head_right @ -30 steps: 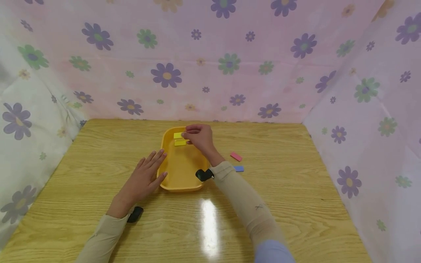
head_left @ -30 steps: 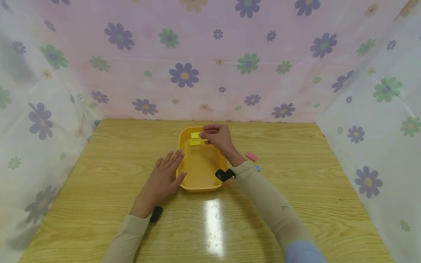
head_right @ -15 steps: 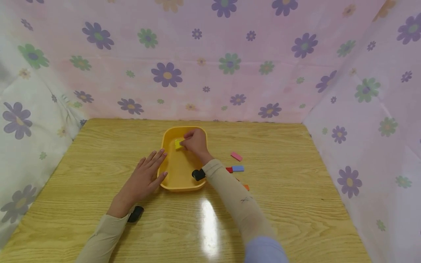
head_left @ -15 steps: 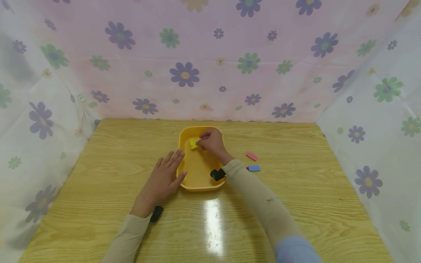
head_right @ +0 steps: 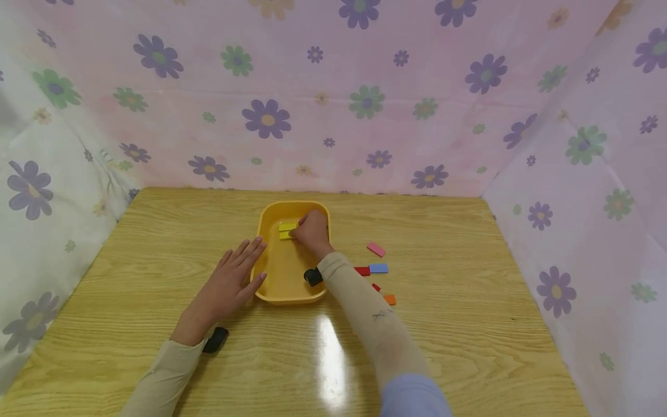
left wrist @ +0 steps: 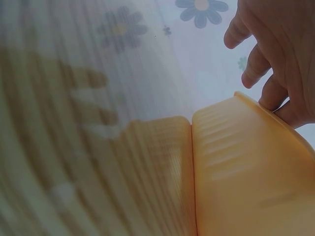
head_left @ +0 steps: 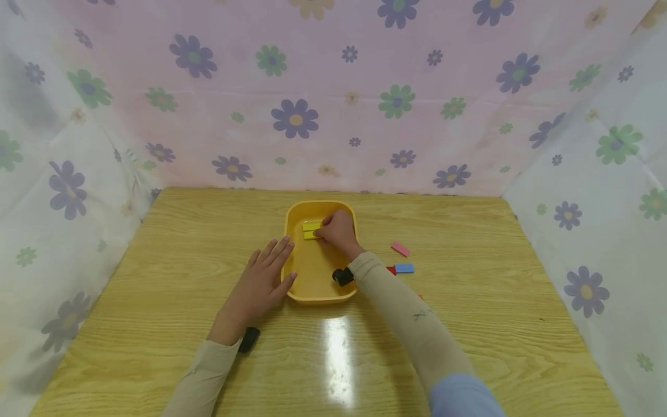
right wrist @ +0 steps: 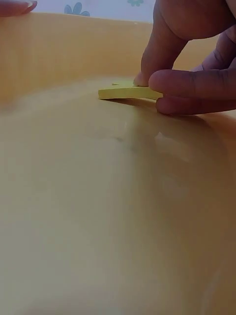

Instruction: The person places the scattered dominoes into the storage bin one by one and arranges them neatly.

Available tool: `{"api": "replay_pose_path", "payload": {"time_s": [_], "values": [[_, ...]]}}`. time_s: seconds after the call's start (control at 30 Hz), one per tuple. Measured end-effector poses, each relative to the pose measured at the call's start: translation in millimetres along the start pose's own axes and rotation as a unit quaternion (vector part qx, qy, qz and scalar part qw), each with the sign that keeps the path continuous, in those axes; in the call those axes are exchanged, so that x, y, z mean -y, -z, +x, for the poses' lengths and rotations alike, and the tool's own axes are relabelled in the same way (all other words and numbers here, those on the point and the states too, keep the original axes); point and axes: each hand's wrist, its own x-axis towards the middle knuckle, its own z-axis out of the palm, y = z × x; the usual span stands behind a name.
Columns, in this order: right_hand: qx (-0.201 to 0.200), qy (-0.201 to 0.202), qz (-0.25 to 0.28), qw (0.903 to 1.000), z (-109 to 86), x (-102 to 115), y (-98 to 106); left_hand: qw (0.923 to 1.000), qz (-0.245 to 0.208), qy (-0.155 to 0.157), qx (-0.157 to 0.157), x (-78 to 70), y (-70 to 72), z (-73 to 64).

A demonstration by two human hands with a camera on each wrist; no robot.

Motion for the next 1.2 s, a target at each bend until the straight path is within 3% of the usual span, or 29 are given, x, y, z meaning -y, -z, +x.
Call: {"api": "replay_pose_path", "payload": {"time_s": [0.6, 1.2], "values": [[-0.021, -0.005, -0.029, 0.9993, 5.9, 0.1, -4.5, 0.9999, -0.006, 0.008, 0.01, -0.5, 1.5, -0.1], [0.004, -0.014, -0.037, 0.9992, 1.1, 6.5, 3.4, 0.9999, -0.003, 0.013, 0.01, -0.4, -0.3, -0.5]]}}
